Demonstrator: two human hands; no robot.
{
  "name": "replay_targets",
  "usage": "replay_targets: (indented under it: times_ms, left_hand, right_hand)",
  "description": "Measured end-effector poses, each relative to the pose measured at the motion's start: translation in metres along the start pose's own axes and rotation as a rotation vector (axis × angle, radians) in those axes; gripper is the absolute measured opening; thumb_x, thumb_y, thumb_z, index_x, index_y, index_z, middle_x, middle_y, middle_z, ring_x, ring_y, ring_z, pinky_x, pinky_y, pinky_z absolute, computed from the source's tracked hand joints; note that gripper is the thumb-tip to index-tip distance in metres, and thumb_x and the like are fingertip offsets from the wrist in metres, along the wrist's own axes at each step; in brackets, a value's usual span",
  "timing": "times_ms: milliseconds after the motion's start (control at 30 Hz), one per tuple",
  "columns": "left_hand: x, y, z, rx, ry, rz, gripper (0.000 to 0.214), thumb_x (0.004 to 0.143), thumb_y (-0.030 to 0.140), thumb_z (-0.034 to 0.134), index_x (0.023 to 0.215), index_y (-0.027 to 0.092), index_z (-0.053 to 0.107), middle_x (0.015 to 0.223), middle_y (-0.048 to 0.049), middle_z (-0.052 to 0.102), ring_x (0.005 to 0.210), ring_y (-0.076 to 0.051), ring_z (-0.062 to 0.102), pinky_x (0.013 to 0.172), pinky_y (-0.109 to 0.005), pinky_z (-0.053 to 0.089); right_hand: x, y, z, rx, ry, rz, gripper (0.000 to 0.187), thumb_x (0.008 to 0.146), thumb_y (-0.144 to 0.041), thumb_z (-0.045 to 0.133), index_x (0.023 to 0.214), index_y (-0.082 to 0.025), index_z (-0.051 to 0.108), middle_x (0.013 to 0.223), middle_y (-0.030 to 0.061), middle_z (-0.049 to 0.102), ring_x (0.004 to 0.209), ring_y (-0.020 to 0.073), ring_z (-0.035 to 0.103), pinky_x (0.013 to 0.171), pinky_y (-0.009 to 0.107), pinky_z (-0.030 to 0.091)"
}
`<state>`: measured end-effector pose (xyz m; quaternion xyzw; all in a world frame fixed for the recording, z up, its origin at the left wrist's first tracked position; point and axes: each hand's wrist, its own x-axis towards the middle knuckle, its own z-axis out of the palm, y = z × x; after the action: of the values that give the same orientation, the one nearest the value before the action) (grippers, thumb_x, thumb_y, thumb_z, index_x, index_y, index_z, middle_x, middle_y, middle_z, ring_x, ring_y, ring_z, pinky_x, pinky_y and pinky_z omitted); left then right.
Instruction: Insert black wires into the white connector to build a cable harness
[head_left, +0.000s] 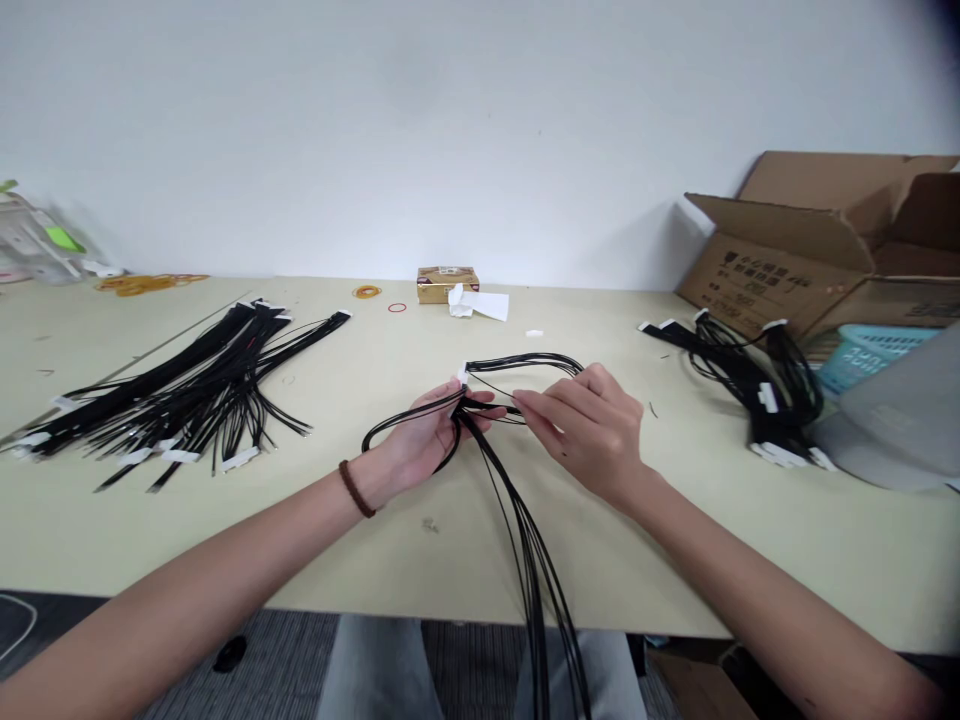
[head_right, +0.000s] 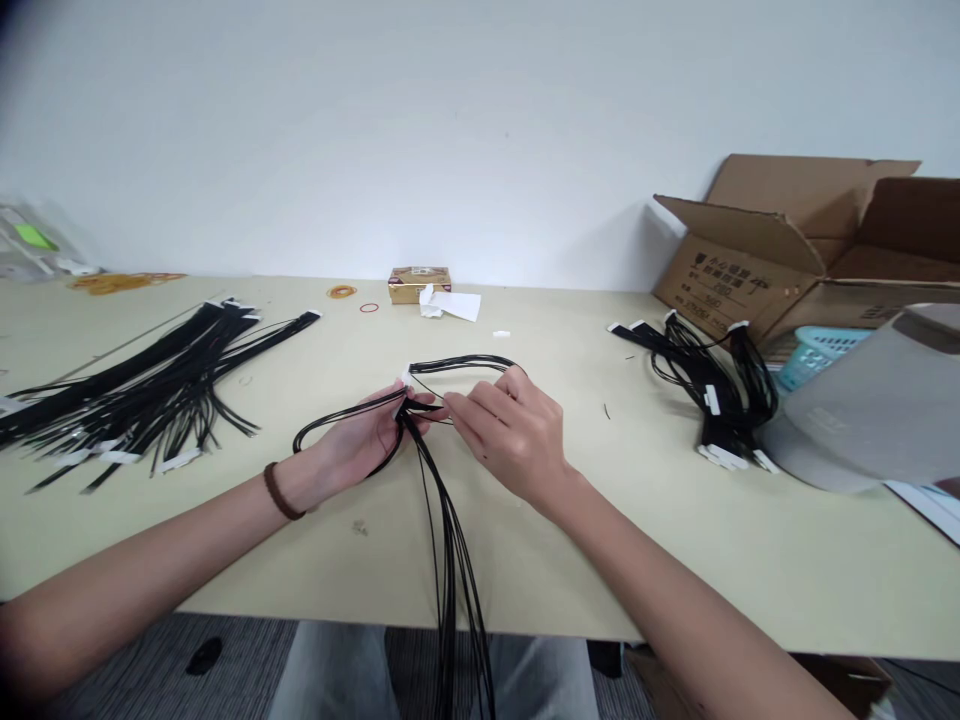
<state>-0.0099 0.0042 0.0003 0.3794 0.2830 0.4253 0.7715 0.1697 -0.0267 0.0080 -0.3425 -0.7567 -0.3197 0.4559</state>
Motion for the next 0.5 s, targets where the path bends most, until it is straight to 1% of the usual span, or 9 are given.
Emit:
replay_targets:
  times_ms: [100,200,367,433,500]
  left_hand:
    - [-0.0005,0.0003,-0.0002,0.014,-0.015,-0.001,0.024,0.086,0.025,0.047,0.075,0.011,0.063,0.082,-0.0086,0.066,0.077,-0.016,0.064,0.069,-0.025,0.046]
    - [-0.0007,0.0001,-0.0001,0.009,-0.021,0.018,0.022,0.085,0.025,0.048,0.076,0.012,0.063,0.083,-0.0077,0.066,0.082,-0.018,0.064,0.069,-0.025,0.046]
    - [-0.0003,-0.0001,-0.0004,0.014,-0.042,0.021,0.023,0.086,0.025,0.046,0.076,0.011,0.062,0.081,-0.0076,0.066,0.081,-0.018,0.064,0.07,-0.025,0.046]
    - [-0.0005,0.0001,-0.0005,0.014,-0.044,0.026,0.023,0.086,0.025,0.047,0.078,0.011,0.062,0.083,-0.0076,0.065,0.082,-0.018,0.064,0.071,-0.026,0.046]
    - [-0.0012,0.0004,-0.0004,0.007,-0.036,0.026,0.021,0.085,0.027,0.048,0.079,0.011,0.061,0.085,-0.0073,0.065,0.084,-0.02,0.064,0.074,-0.028,0.045]
  right_hand:
    - [-0.0005,0.0018,0.0008,-0.009,-0.009,-0.002,0.008,0.078,-0.017,0.061,0.076,-0.024,0.063,0.053,-0.0032,0.052,0.055,0.011,0.036,0.051,0.026,0.03]
    - [-0.0007,0.0029,0.0012,-0.009,-0.015,-0.02,0.008,0.078,-0.017,0.061,0.074,-0.024,0.062,0.053,-0.0032,0.052,0.055,0.0111,0.036,0.051,0.026,0.03]
    - [-0.0026,0.0032,0.0025,-0.001,-0.012,-0.035,0.008,0.076,-0.015,0.063,0.076,-0.023,0.061,0.055,-0.003,0.054,0.057,0.0114,0.038,0.051,0.026,0.031]
    - [-0.0027,0.0032,0.0028,0.017,-0.013,-0.019,0.008,0.076,-0.015,0.062,0.077,-0.023,0.061,0.056,-0.0027,0.055,0.057,0.0115,0.039,0.052,0.026,0.032]
    - [-0.0021,0.0026,0.0027,0.058,-0.024,0.026,0.007,0.077,-0.015,0.06,0.076,-0.022,0.06,0.058,-0.0021,0.055,0.057,0.0113,0.039,0.053,0.026,0.033]
